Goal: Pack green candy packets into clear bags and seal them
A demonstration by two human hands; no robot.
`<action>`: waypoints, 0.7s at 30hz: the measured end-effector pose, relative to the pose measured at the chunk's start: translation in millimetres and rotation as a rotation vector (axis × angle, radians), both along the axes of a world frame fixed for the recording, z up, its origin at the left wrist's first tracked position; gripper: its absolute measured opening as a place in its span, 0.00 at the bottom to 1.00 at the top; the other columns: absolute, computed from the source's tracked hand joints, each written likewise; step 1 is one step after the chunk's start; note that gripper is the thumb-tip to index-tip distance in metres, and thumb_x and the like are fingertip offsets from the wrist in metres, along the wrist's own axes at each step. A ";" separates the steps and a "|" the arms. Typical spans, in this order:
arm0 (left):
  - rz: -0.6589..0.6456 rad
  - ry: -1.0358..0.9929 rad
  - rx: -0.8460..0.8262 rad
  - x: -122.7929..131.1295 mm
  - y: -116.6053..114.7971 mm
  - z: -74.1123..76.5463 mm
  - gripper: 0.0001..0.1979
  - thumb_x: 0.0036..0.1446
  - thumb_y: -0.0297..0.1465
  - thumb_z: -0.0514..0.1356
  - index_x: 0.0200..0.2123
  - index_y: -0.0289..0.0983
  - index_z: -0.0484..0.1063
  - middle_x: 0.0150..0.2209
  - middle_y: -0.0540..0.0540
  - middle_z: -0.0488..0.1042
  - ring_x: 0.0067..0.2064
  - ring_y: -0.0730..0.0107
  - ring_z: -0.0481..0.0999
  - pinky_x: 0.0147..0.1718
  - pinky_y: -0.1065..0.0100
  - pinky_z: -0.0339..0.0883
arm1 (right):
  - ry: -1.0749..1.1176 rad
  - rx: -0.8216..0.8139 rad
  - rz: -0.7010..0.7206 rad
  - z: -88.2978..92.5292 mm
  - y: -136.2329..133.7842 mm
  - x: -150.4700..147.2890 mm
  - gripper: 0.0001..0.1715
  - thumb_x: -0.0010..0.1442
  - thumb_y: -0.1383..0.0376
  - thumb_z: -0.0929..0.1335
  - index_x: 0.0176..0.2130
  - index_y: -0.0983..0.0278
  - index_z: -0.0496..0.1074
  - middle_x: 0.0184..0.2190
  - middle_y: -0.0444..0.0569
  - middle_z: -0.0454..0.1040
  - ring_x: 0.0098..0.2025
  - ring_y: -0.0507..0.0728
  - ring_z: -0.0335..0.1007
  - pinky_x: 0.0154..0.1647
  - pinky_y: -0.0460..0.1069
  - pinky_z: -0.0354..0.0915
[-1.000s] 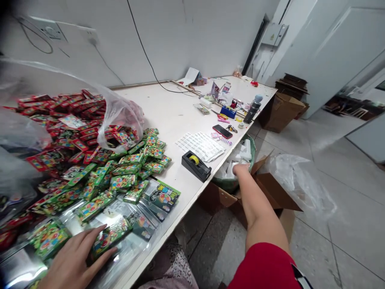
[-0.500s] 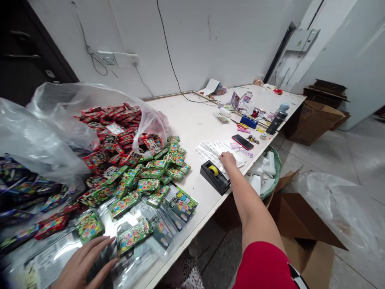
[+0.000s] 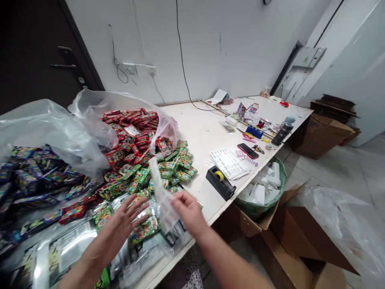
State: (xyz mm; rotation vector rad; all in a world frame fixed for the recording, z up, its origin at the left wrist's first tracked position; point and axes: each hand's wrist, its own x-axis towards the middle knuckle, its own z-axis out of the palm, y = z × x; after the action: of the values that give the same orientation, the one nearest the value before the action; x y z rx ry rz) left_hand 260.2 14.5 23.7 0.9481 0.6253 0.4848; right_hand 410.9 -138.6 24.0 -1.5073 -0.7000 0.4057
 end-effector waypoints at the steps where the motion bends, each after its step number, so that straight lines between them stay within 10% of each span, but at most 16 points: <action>1: 0.051 -0.034 -0.059 -2.2 1.5 2.7 0.35 0.39 0.47 0.72 0.50 0.41 0.70 0.50 0.40 0.76 0.53 0.52 0.75 0.46 0.59 0.73 | 0.061 0.048 0.066 -7.4 4.5 -22.3 0.19 0.58 0.49 0.67 0.28 0.62 0.69 0.34 0.49 0.75 0.34 0.55 0.71 0.36 0.50 0.66; 7: 0.409 -0.009 -0.087 -53.9 12.2 18.0 0.29 0.26 0.35 0.78 0.37 0.38 0.75 0.34 0.50 0.80 0.32 0.67 0.79 0.31 0.71 0.75 | 0.025 0.042 0.364 -40.5 10.2 -86.7 0.18 0.58 0.51 0.68 0.28 0.62 0.68 0.39 0.52 0.74 0.44 0.58 0.69 0.49 0.54 0.62; 11: 0.333 -0.005 -0.051 -84.6 3.0 23.2 0.24 0.31 0.35 0.77 0.34 0.35 0.76 0.30 0.49 0.80 0.29 0.67 0.78 0.30 0.69 0.74 | 0.484 -0.064 0.876 -31.7 20.0 -86.9 0.29 0.56 0.41 0.66 0.44 0.61 0.72 0.49 0.55 0.73 0.53 0.61 0.68 0.51 0.56 0.63; 16: 0.031 -0.003 -0.034 -111.3 -4.8 9.5 0.18 0.43 0.36 0.72 0.37 0.33 0.78 0.34 0.43 0.81 0.34 0.64 0.79 0.38 0.64 0.73 | 0.815 -0.068 0.908 -8.3 63.2 -102.1 0.39 0.52 0.35 0.64 0.50 0.58 0.70 0.50 0.54 0.74 0.54 0.63 0.68 0.52 0.58 0.63; 21: 0.214 0.043 0.081 -139.8 -1.3 2.2 0.19 0.45 0.33 0.70 0.41 0.34 0.73 0.37 0.44 0.79 0.37 0.65 0.78 0.39 0.65 0.71 | 0.841 -0.138 0.975 3.3 87.9 -143.8 0.37 0.53 0.37 0.64 0.51 0.59 0.71 0.44 0.53 0.78 0.51 0.63 0.70 0.51 0.58 0.65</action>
State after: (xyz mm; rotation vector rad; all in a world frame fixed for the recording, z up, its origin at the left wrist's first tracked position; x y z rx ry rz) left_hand 120.3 13.2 25.8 0.9754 0.7549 0.6853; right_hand 267.0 -50.7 27.4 -0.8688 -0.6705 1.7287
